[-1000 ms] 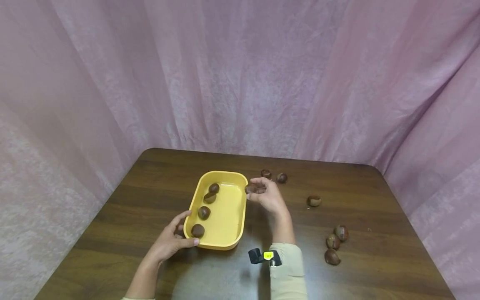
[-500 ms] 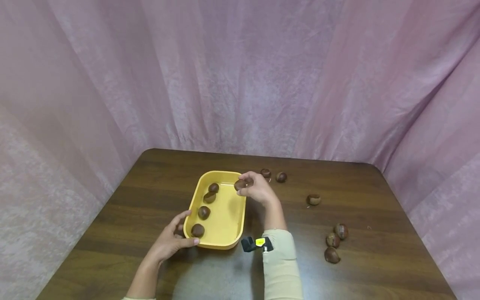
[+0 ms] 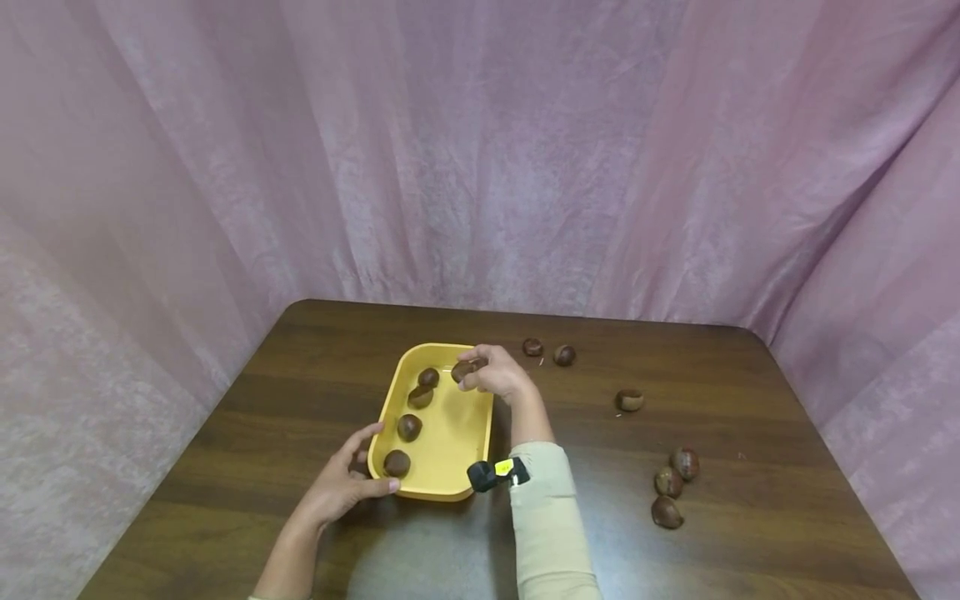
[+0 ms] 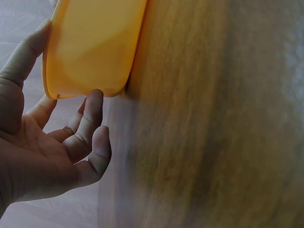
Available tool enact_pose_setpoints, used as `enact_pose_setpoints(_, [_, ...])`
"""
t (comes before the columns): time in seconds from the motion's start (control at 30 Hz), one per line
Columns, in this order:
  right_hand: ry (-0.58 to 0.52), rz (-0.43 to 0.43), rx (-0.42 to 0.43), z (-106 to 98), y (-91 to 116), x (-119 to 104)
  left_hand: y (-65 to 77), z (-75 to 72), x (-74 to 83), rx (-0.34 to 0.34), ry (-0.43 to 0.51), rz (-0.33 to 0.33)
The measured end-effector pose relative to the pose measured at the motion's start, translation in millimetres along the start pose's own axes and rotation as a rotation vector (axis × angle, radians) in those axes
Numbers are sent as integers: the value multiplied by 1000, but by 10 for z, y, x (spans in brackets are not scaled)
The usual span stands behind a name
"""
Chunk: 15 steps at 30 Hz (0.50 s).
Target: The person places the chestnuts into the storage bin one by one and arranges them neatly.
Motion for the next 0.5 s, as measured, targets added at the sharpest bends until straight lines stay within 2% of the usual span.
enact_pose_setpoints(0.13, [-61, 13, -8, 77, -81, 51, -5, -3, -11, -9, 1, 8])
enact_pose_setpoints(0.37, [-81, 54, 51, 200, -220, 131, 7, -5, -30, -22, 9, 8])
enact_pose_setpoints(0.5, [-122, 79, 43, 277, -294, 175, 8, -10, -15, -14, 5, 17])
Point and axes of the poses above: each hand's wrist, its own y-axis away from the middle knuckle, its own z-axis out of the palm, x = y × z, the point moved 3 cm from there along -y, towards the middle knuckle, and after that the axes turned 3 degrees about -z, right-handed, at the moved point
